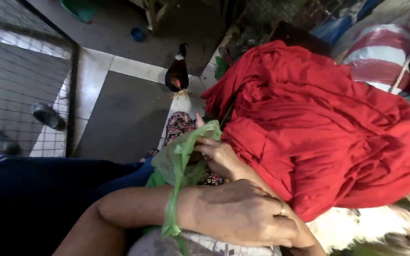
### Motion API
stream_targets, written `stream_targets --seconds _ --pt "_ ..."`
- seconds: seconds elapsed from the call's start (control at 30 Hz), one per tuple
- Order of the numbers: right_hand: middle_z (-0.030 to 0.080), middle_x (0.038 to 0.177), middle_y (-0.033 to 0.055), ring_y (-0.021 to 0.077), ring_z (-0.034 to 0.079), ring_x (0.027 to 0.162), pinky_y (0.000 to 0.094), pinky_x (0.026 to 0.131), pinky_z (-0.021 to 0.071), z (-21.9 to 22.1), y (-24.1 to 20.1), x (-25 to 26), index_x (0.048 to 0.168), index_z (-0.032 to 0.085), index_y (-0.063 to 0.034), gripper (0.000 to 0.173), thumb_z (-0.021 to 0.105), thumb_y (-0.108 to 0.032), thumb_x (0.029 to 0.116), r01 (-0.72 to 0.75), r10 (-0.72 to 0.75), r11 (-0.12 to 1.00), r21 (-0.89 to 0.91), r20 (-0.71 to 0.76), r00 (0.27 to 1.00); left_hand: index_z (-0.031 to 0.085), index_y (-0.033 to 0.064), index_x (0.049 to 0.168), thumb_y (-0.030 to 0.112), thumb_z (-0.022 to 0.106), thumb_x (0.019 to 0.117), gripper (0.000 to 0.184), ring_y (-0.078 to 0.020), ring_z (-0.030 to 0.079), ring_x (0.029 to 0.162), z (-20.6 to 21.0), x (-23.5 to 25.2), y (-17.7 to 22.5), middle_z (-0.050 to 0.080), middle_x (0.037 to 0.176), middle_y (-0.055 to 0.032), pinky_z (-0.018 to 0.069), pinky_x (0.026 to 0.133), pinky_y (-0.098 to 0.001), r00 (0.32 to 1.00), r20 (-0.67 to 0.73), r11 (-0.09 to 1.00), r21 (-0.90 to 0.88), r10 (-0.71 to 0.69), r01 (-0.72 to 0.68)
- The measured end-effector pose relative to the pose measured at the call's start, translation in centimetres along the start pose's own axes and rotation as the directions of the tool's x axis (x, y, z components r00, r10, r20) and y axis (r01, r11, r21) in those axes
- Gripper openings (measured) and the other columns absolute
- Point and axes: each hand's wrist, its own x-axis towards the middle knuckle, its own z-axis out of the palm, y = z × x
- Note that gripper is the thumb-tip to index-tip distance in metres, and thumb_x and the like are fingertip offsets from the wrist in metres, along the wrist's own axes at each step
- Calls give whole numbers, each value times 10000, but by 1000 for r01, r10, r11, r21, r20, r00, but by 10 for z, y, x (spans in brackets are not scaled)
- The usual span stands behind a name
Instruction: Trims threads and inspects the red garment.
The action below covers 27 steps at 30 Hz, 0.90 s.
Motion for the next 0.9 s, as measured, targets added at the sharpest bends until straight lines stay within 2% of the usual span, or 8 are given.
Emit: stream_targets --seconds 0.07,0.27,0.37,0.5,0.57,0.63,0.8,0.9 --pt "659 1335 177 368 702 1080 560 856 574 -7 -2 -4 1184 742 -29 361 606 85 870 -25 25 1000 -8 16 1000 713 49 976 181 545 1051 226 -209 641 718 -5 -5 -1 654 801 -104 515 639 -298 999 38 998 -58 -1 4" --pt "706 961 146 190 685 814 332 733 589 -46 9 -35 1008 743 32 135 689 -6 890 -174 171 984 27 -402 900 720 96 1018 200 508 1057 239 -179 689 772 -44 -28 -8 695 883 -64 564 649 -324 957 94 959 104 -274 264" --pt "717 1052 164 173 691 908 323 822 574 -72 18 -49 1074 711 53 163 613 10 951 -330 324 941 77 -486 812 747 111 1035 164 542 1021 213 -224 707 833 -57 -42 -38 716 935 -62 590 704 -446 822 -27 784 281 -570 553" --pt "718 1048 88 55 659 871 238 770 542 -72 27 -51 1072 684 12 124 609 -10 975 -367 444 896 250 -536 718 686 -5 1209 195 586 1040 280 -380 670 1040 -42 -44 -110 683 1126 -218 512 919 -604 539 -100 524 145 -836 840" --pt "711 1020 83 40 642 829 222 751 535 -65 30 -50 1068 683 16 123 607 -11 976 -365 454 891 271 -535 712 664 5 1260 257 606 1036 342 -396 652 1104 -24 -45 -133 674 1176 -223 453 980 -663 480 -102 471 103 -871 876" --pt "695 1000 94 51 625 811 223 747 525 -60 31 -50 1062 683 32 123 603 -10 977 -361 450 893 267 -540 712 713 4 1130 222 639 1015 257 -402 637 1094 -13 -47 -141 675 1119 -215 364 1004 -735 508 -151 511 25 -848 859" --pt "668 999 146 156 621 744 313 661 544 -62 29 -47 1127 628 29 364 801 -136 854 -316 308 945 84 -556 772 656 -8 1056 183 565 1041 212 -155 659 837 -29 -23 -128 669 949 -94 561 789 -369 471 -128 483 -374 -873 792" --pt "687 1055 214 288 699 776 466 668 597 -76 13 -47 1214 587 66 426 755 -46 840 -336 220 936 -108 -565 795 612 40 975 114 520 1037 134 -67 655 765 -41 5 -111 655 851 2 577 739 -262 538 -106 438 -719 -836 539"
